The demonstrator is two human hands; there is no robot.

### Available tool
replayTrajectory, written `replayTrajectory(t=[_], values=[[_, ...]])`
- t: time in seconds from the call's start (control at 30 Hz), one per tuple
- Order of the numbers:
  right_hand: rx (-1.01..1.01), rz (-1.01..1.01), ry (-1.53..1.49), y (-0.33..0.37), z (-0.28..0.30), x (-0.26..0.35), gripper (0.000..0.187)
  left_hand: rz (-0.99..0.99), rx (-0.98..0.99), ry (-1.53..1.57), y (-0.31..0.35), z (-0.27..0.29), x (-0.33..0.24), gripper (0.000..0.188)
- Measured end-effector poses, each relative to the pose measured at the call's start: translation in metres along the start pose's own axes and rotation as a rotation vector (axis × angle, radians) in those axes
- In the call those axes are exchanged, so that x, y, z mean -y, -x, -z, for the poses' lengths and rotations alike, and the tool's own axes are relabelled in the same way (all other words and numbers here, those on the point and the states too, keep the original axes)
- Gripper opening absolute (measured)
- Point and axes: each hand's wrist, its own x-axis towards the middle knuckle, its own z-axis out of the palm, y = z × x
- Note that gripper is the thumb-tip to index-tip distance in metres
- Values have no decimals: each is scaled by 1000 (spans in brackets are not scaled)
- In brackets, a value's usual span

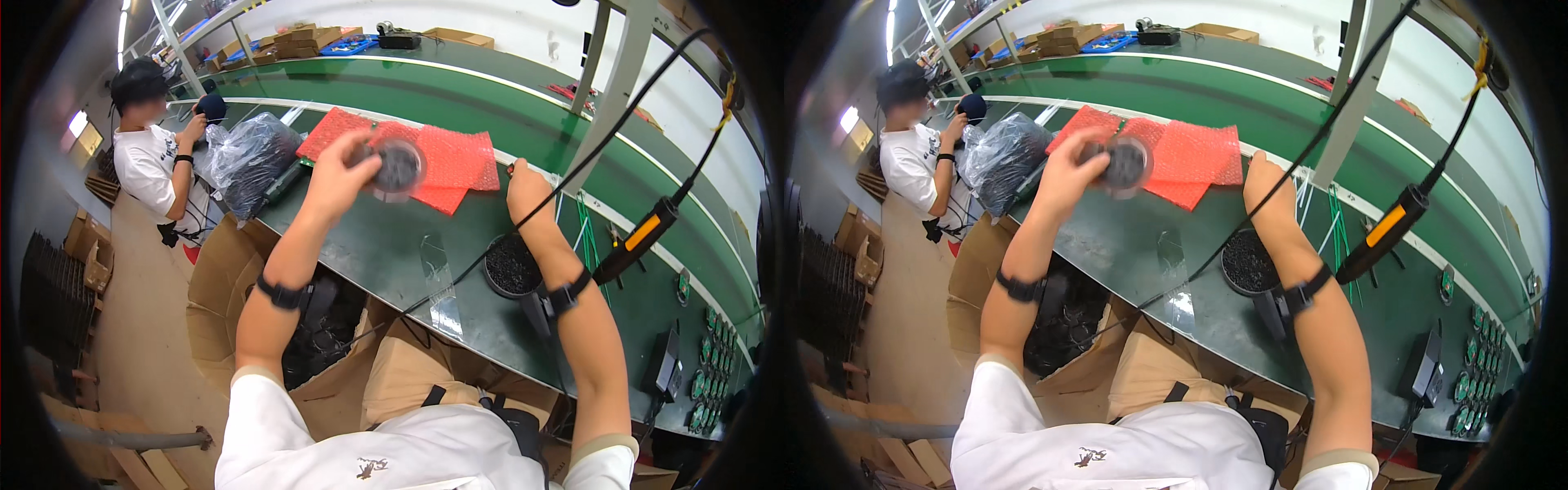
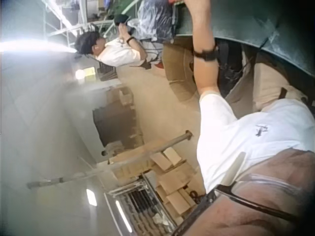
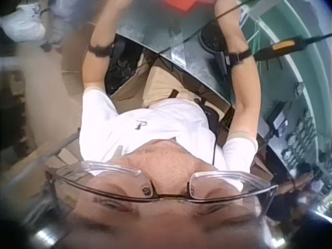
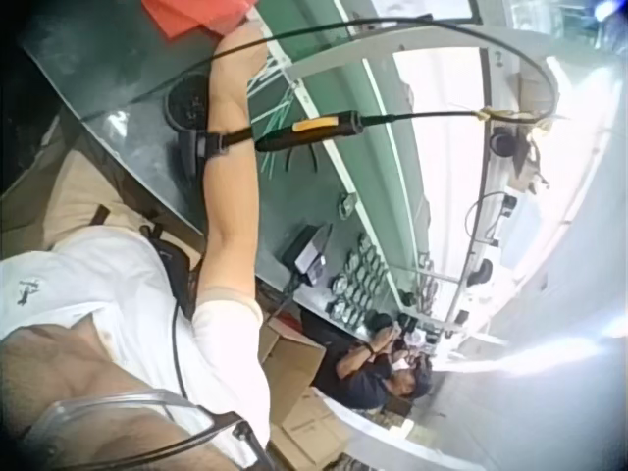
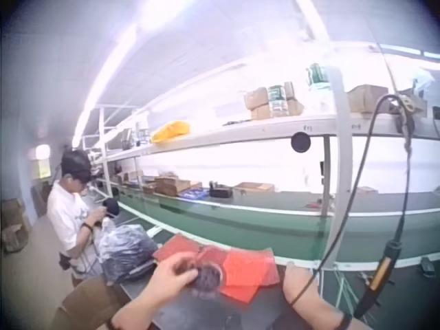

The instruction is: The person assembles small electronic devices by inserting green circuit boards into black circular housings and securing them with a hot air gun. The person also uses pliers to cut wires and separate a large circuit board into smaller units.

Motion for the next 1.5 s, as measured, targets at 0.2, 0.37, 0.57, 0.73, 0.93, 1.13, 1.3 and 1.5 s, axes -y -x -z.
replayTrajectory(t=[0.2, 0.37, 0.57, 0.73, 0.93, 1.13, 1.3, 1.5], values=[[164, -188, -838, 142, 133, 4, 23, 198, 439, -88, 152, -70, -24, 25], [196, -539, -1246, 223, 175, -39, 24, 81, 476, -51, 184, -154, 8, 45], [102, -642, -1150, 261, 169, -77, 32, -202, 487, -484, 216, -180, -7, 53], [115, -647, -1233, 268, 156, -68, 36, -293, 519, -649, 237, -195, -6, 52], [157, -648, -1124, 271, 147, -67, 28, -408, 480, -479, 244, -209, 1, 56], [212, -602, -968, 273, 142, -65, 22, -411, 522, -296, 229, -208, 5, 73], [202, -414, -749, 278, 135, -67, 23, -424, 598, -309, 227, -208, 10, 68], [159, -76, -496, 277, 147, -61, 40, -502, 599, -396, 221, -208, 12, 58]])
